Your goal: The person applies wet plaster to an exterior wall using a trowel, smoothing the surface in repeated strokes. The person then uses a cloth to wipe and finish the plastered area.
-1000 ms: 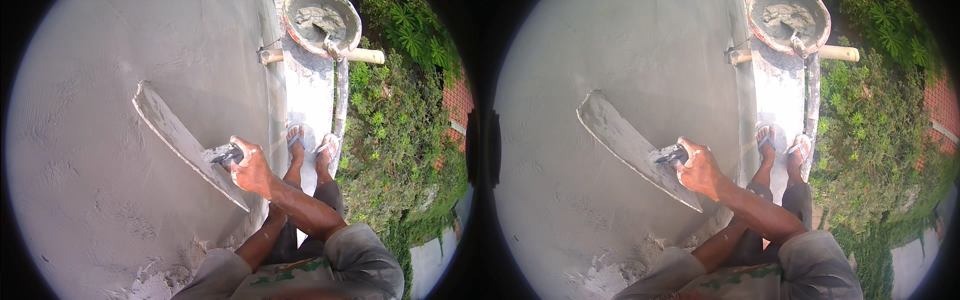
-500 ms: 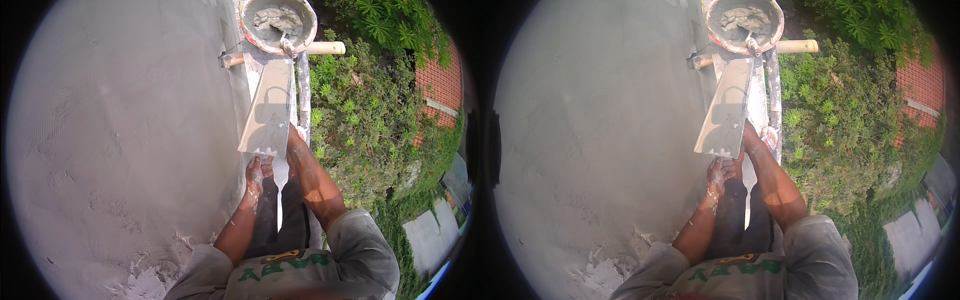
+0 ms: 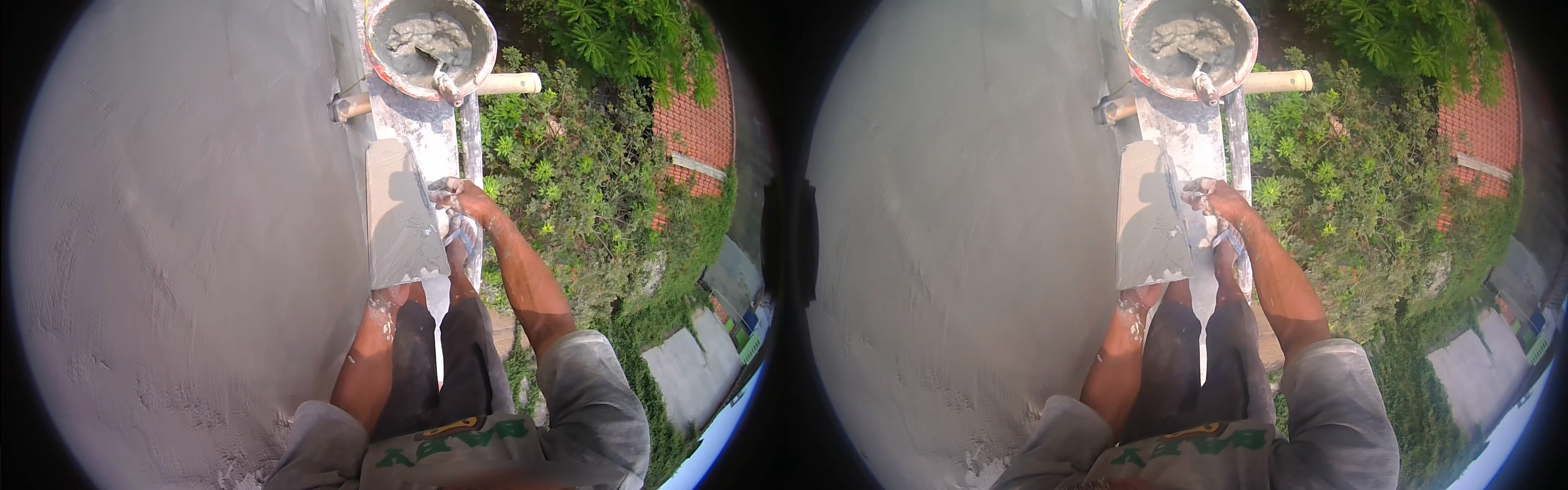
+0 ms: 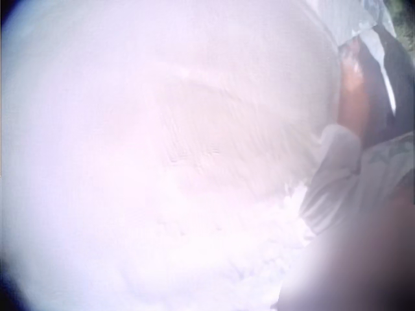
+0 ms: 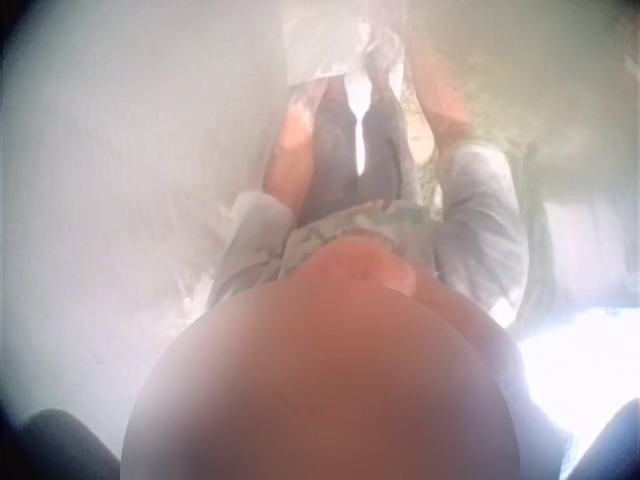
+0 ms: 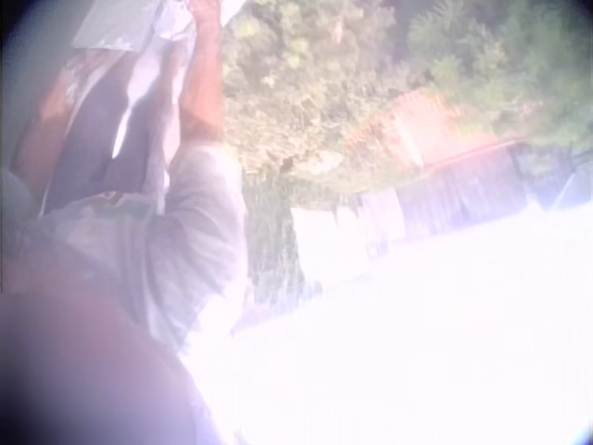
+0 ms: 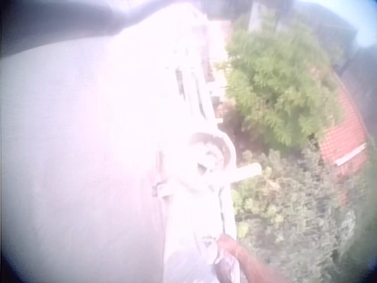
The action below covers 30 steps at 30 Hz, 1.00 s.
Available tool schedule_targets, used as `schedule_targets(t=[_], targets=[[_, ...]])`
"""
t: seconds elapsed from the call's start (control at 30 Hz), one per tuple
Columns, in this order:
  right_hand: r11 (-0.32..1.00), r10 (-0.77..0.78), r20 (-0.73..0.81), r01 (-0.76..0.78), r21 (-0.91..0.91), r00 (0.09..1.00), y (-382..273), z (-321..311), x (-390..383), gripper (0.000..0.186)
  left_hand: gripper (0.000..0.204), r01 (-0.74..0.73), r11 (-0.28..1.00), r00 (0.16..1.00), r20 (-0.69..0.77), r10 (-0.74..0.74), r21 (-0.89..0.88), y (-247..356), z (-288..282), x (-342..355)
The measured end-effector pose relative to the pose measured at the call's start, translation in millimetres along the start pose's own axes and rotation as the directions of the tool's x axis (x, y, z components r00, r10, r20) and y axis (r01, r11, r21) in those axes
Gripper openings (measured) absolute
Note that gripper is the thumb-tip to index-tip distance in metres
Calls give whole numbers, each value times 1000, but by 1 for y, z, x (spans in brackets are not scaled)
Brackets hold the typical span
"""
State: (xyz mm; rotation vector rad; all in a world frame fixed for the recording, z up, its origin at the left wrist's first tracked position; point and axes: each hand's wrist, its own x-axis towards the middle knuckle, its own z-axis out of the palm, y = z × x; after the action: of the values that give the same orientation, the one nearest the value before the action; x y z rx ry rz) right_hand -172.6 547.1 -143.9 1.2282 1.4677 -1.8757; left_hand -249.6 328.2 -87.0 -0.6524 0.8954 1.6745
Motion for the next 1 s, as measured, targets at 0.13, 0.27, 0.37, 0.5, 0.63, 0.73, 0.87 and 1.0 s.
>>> schedule_targets(t=[0.13,0.27,0.37,0.5,0.63,0.73,0.87,1.0], targets=[[942,-235,-688,-15,-337,687,-29,-56,32,40,45,10,999,999,-48,-8,31,0,-17,-1],[816,-339,-656,-137,-562,675,-72,-82,86,51,45,42,998,997,-66,-39,38,-9,-31,2],[723,-227,-527,-220,-654,819,-94,-83,114,48,45,56,997,996,-75,-52,46,-17,-38,6],[558,-231,-452,-263,-787,861,-120,-88,116,43,44,76,996,994,-84,-71,56,-23,-43,9],[431,-395,-400,-218,-876,827,-165,-128,89,35,44,83,996,993,-85,-80,33,-31,-49,8],[248,-492,-290,-187,-950,821,-198,-164,67,36,43,95,995,992,-81,-93,22,-40,-51,6],[126,-469,-314,-289,-949,825,-230,-183,48,35,43,106,994,992,-67,-105,17,-46,-52,5],[154,-329,-342,-307,-939,880,-245,-163,49,37,43,99,995,993,-61,-98,21,-46,-50,5]])
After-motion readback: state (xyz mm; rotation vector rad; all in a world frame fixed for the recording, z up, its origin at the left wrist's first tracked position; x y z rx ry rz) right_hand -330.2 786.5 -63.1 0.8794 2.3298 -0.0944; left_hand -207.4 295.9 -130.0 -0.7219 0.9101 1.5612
